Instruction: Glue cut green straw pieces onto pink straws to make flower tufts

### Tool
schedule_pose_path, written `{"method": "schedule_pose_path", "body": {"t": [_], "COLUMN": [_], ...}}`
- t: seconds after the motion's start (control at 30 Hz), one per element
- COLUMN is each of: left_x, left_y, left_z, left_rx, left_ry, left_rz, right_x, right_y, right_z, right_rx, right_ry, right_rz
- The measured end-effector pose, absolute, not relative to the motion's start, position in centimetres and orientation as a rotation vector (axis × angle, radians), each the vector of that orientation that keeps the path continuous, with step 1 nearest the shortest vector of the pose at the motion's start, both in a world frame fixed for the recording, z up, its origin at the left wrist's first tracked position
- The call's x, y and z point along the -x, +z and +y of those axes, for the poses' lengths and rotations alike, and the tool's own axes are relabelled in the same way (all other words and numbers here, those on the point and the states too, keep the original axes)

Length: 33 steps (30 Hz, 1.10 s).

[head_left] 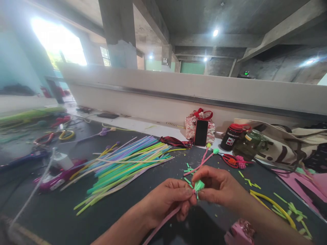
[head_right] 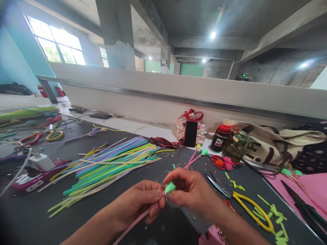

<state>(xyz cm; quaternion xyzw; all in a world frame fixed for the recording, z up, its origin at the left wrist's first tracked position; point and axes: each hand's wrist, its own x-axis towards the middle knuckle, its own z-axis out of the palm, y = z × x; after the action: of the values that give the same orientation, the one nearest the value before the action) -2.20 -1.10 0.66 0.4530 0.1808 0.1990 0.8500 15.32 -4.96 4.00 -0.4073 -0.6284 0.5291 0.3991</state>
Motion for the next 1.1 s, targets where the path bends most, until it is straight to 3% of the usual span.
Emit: {"method": "schedule_pose_path", "body": {"t": [0.67, 1.1], "left_x": [2.0, 1.6], "left_y": [0.7, 0.9], "left_z": [-1.4, -1.8], "left_rx": [-1.021, -1.362], "left_ry": [0.462, 0.661], "left_rz": [0.426, 0.762], "right_x": [-14.6, -16.8], "right_y": [4.7, 4.1], "right_z": [-5.3, -5.5], "right_rx": [1.128, 1.225], "right_ry": [1.208, 1.283], "right_rz": [-1.692, -1.603]}}
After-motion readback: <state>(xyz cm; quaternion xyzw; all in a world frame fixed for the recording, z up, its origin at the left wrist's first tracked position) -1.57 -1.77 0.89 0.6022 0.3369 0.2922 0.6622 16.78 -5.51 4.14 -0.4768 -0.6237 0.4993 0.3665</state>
